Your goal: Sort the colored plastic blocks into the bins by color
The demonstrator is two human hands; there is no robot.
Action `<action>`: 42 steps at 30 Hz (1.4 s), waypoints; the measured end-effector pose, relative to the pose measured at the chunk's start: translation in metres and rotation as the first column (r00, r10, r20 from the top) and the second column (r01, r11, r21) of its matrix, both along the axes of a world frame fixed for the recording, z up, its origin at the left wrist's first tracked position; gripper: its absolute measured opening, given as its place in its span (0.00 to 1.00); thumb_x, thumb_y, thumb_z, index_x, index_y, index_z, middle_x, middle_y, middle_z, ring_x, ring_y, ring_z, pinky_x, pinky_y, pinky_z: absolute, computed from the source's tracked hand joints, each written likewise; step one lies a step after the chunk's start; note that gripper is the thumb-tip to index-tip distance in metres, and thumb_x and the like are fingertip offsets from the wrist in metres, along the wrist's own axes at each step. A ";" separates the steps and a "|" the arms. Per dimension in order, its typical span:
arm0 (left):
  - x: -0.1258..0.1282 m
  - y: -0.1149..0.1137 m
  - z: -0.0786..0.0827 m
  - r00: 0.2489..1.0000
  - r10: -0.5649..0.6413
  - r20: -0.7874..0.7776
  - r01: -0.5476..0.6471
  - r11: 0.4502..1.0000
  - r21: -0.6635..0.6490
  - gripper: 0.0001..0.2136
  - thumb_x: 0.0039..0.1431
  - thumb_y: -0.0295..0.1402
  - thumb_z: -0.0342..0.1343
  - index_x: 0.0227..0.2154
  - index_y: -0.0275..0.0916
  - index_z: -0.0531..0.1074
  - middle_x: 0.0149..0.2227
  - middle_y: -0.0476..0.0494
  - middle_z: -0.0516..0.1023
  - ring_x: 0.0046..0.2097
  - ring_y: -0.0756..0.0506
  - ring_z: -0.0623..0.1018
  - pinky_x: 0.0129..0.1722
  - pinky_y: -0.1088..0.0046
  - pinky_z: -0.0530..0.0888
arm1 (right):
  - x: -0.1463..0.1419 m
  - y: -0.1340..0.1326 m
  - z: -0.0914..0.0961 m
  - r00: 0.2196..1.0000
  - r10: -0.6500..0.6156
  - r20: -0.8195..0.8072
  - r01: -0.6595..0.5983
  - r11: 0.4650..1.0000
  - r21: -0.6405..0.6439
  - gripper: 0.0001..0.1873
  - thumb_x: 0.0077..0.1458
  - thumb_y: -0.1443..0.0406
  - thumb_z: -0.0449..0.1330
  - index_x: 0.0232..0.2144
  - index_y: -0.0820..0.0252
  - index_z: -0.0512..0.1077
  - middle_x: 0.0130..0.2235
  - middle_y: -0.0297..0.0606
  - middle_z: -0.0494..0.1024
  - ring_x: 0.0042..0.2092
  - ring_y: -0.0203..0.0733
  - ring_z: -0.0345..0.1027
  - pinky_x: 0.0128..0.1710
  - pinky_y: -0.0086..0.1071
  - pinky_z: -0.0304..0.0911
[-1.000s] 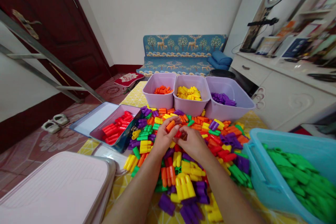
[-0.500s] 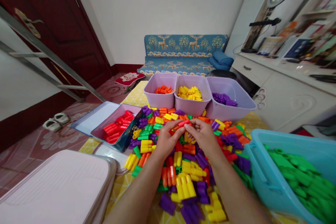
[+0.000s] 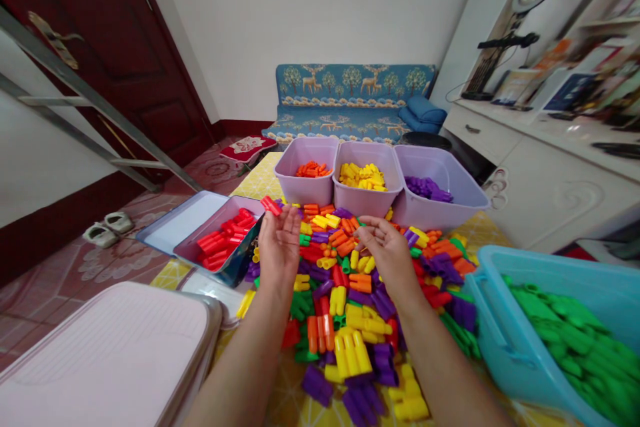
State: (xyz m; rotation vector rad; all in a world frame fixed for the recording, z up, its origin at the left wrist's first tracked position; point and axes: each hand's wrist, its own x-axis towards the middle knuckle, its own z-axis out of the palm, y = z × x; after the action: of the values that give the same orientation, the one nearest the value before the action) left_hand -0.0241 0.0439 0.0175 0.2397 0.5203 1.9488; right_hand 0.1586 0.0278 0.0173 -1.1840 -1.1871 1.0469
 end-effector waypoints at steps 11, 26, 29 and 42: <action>-0.029 0.005 0.000 1.000 -0.027 0.010 0.027 0.995 -0.094 0.13 0.65 0.38 0.46 0.34 0.37 0.73 0.32 0.46 0.81 0.35 0.51 0.80 0.37 0.76 0.75 | 0.003 0.002 -0.005 0.986 0.021 0.167 -0.028 0.999 0.042 0.17 0.51 0.56 0.59 0.39 0.61 0.72 0.36 0.40 0.78 0.29 0.38 0.72 0.29 0.31 0.67; 0.013 -0.013 -0.028 -0.415 -0.130 -0.901 0.111 0.975 -0.192 0.13 0.53 0.30 0.57 0.43 0.42 0.77 0.40 0.44 0.80 0.39 0.43 0.78 0.40 0.70 0.71 | 0.007 -0.001 -0.016 0.644 0.230 0.729 -0.247 0.965 -0.087 0.25 0.44 0.71 0.62 0.48 0.57 0.72 0.44 0.40 0.76 0.31 0.36 0.71 0.32 0.29 0.64; 0.022 -0.012 -0.034 -0.222 -0.120 -0.968 0.195 0.967 -0.165 0.12 0.57 0.35 0.55 0.41 0.38 0.76 0.36 0.44 0.80 0.37 0.45 0.77 0.38 0.72 0.71 | 0.004 -0.001 -0.015 0.657 0.186 0.731 -0.198 0.978 -0.070 0.24 0.47 0.67 0.61 0.50 0.60 0.71 0.40 0.41 0.78 0.31 0.39 0.70 0.32 0.31 0.63; 0.023 -0.008 -0.041 0.198 -0.170 -0.965 0.192 0.972 -0.132 0.09 0.57 0.34 0.54 0.36 0.36 0.77 0.37 0.42 0.80 0.39 0.45 0.78 0.41 0.71 0.72 | 0.012 0.002 -0.006 0.890 0.205 0.407 -0.205 0.978 -0.045 0.15 0.48 0.59 0.60 0.36 0.62 0.76 0.34 0.39 0.80 0.32 0.42 0.73 0.33 0.34 0.67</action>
State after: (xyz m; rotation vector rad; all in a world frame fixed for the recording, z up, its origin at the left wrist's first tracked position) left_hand -0.0010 0.0354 -0.0237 1.5802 1.2267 1.3072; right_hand 0.1706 0.0294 0.0115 -1.3416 -1.6703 0.9776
